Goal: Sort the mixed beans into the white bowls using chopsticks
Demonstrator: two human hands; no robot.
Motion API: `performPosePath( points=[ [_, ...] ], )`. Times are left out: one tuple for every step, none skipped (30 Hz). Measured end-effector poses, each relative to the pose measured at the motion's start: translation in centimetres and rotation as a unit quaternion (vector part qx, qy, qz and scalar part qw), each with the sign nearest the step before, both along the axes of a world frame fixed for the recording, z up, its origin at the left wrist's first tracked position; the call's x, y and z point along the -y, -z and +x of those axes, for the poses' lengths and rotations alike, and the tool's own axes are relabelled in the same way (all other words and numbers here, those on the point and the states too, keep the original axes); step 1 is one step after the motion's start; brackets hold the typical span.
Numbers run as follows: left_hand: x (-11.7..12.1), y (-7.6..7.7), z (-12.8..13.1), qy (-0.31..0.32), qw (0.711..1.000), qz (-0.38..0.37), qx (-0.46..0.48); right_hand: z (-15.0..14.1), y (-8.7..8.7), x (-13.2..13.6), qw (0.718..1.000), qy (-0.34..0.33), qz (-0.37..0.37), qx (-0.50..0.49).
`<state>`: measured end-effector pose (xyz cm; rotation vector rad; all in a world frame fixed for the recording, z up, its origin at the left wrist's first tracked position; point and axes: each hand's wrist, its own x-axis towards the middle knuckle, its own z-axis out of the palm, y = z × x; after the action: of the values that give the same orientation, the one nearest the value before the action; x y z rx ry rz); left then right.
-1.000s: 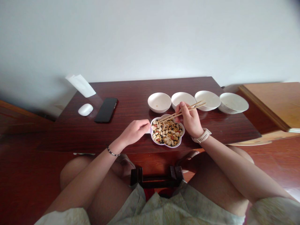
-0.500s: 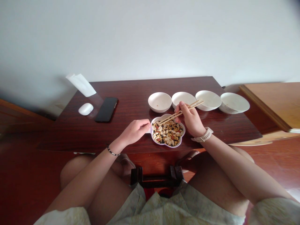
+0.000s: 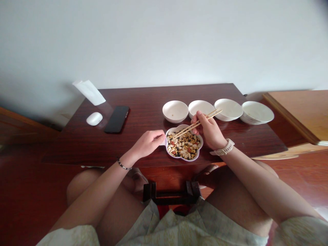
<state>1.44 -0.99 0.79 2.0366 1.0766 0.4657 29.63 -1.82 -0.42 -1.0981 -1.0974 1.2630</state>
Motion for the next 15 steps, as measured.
performPosePath(
  points=[
    [0.01,-0.03,0.0,0.001,1.0,-0.001,0.001,0.02,0.02,-0.01,1.0,-0.001,0.0,0.0],
    [0.02,-0.05,-0.01,0.001,1.0,-0.002,0.003,0.05,0.03,-0.02,1.0,-0.002,0.0,0.0],
    [0.02,-0.05,-0.03,0.001,1.0,-0.002,0.004,0.08,0.04,-0.02,1.0,-0.003,0.0,-0.002],
    [0.02,-0.04,-0.05,0.001,1.0,-0.002,0.005,0.1,0.04,-0.03,1.0,-0.003,-0.001,-0.006],
    [0.02,-0.01,-0.08,0.002,1.0,-0.001,0.006,0.13,0.05,-0.05,1.0,-0.002,-0.003,-0.012],
    [0.01,0.01,-0.11,0.002,1.0,0.0,0.007,0.15,0.05,-0.06,1.0,-0.001,-0.006,-0.019],
    [0.0,0.04,-0.13,0.002,1.0,0.001,0.008,0.17,0.05,-0.06,1.0,-0.001,-0.009,-0.024],
    [-0.01,0.05,-0.15,0.003,1.0,0.001,0.009,0.19,0.05,-0.07,1.0,0.0,-0.011,-0.028],
    [-0.01,0.06,-0.16,0.004,1.0,0.001,0.009,0.2,0.06,-0.07,1.0,0.001,-0.012,-0.028],
    [-0.02,0.04,-0.16,0.004,1.0,0.001,0.01,0.21,0.06,-0.07,1.0,0.001,-0.012,-0.025],
    [-0.02,0.01,-0.15,0.004,1.0,0.001,0.01,0.21,0.07,-0.06,1.0,0.0,-0.01,-0.019],
    [-0.02,-0.02,-0.13,0.004,1.0,0.0,0.009,0.22,0.08,-0.04,1.0,-0.003,-0.007,-0.011],
    [-0.01,-0.06,-0.11,0.003,1.0,0.001,0.009,0.24,0.1,-0.02,1.0,-0.005,-0.003,-0.004],
    [-0.01,-0.09,-0.1,0.003,1.0,0.001,0.009,0.25,0.12,0.0,1.0,-0.009,0.001,0.002],
    [-0.01,-0.1,-0.09,0.003,1.0,0.001,0.009,0.28,0.15,0.02,1.0,-0.013,0.005,0.005]
  ],
)
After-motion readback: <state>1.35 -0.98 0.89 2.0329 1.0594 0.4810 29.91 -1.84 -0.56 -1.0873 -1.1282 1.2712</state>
